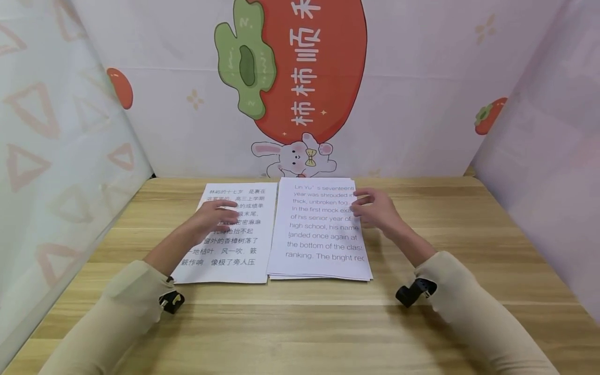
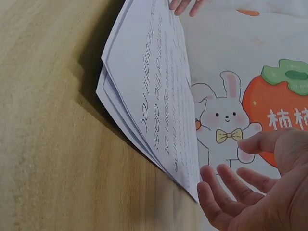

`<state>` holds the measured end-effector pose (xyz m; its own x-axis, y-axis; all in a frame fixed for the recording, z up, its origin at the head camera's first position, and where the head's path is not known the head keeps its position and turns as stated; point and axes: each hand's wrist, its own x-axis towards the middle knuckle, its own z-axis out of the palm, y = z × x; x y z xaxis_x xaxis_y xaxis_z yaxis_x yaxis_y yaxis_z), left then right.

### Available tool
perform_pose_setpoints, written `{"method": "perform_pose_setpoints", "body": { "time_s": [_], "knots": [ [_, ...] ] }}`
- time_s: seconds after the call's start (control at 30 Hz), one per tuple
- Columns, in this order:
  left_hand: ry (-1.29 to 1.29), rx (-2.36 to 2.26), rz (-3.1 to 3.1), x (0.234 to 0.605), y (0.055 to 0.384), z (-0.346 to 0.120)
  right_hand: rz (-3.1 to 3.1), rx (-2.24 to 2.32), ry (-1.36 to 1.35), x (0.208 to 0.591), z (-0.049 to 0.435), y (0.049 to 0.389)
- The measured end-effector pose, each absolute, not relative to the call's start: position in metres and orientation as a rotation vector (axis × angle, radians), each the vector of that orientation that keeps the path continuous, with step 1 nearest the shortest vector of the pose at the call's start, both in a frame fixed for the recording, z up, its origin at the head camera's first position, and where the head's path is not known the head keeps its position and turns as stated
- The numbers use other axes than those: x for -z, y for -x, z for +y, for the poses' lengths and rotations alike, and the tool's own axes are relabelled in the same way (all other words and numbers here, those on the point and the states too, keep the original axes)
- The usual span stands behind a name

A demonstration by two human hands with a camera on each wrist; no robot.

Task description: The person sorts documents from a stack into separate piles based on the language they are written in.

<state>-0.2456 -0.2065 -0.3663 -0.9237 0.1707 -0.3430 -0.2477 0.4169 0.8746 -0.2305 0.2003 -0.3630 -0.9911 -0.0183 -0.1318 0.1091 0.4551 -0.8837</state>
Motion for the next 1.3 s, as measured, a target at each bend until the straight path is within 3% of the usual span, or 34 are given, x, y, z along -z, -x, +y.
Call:
{"method": "perform_pose_setpoints", "body": {
  "time_s": [0.5, 0.9, 1.3],
  "knots": [
    [0.132, -1.495, 2.349, 0.367, 0.252, -0.24, 2.592, 1.6, -0.062, 0.361, 0.222, 0.226],
    [0.05, -1.618, 2.308, 0.356, 0.245, -0.184, 2.285, 1.76, -0.249, 0.371, 0.235, 0.228],
    [0.029, -1.718, 2.086, 0.368, 0.245, -0.136, 2.265, 1.774, -0.232, 0.377, 0.235, 0.233]
  ]
}}
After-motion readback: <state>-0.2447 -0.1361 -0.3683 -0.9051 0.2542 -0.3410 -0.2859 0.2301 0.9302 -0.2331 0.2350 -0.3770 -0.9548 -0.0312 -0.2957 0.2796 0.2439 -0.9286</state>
